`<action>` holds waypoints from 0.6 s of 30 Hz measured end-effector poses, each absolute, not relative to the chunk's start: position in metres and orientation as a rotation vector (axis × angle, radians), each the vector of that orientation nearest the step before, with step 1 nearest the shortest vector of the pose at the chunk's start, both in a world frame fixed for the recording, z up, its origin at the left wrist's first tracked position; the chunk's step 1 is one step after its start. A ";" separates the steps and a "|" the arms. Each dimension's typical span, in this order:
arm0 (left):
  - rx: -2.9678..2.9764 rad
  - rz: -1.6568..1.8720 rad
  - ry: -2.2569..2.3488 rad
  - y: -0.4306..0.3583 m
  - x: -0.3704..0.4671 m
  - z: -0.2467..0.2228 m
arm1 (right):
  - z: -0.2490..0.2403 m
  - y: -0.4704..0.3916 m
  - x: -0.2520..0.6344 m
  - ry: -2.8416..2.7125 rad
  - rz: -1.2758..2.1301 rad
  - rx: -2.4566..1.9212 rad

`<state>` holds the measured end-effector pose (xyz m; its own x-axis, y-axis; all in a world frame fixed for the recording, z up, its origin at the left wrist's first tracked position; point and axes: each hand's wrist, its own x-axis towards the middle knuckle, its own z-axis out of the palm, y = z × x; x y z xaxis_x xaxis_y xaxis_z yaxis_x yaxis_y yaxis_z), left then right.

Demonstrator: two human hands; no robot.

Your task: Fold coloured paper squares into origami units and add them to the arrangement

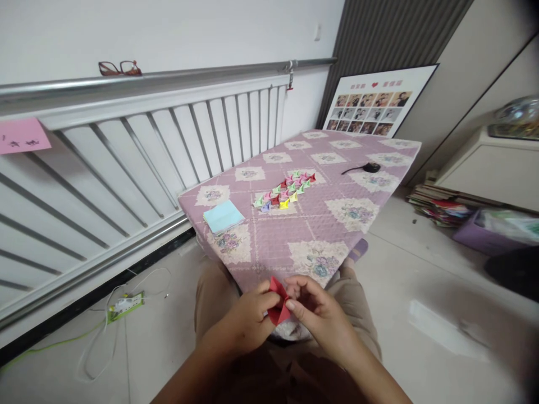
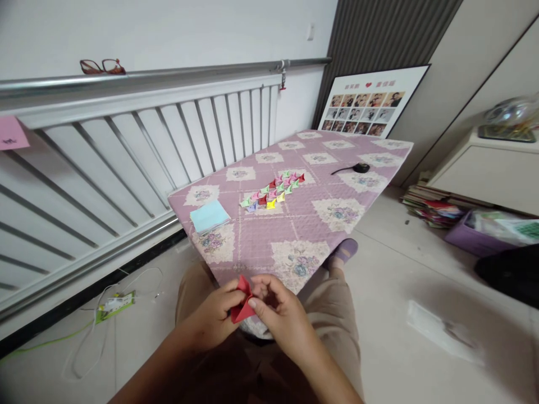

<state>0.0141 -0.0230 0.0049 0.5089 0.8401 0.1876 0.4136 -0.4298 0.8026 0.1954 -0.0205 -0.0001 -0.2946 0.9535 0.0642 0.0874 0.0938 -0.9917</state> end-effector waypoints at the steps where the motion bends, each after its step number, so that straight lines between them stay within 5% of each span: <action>1: 2.054 0.740 1.013 -0.023 0.013 0.006 | 0.004 -0.021 0.197 -1.617 1.270 -1.066; 8: 2.110 0.606 0.948 -0.021 0.008 0.016 | 0.036 -0.016 0.208 -2.088 1.161 -0.979; 18: 1.908 0.558 1.011 -0.020 0.003 0.031 | 0.025 -0.015 0.212 -2.002 1.295 -1.074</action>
<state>0.0032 -0.0203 0.0313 0.5674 0.8234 -0.0129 0.4276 -0.2811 0.8592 0.2123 -0.0152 0.0255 -0.5502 0.8350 0.0056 0.3374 0.2285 -0.9132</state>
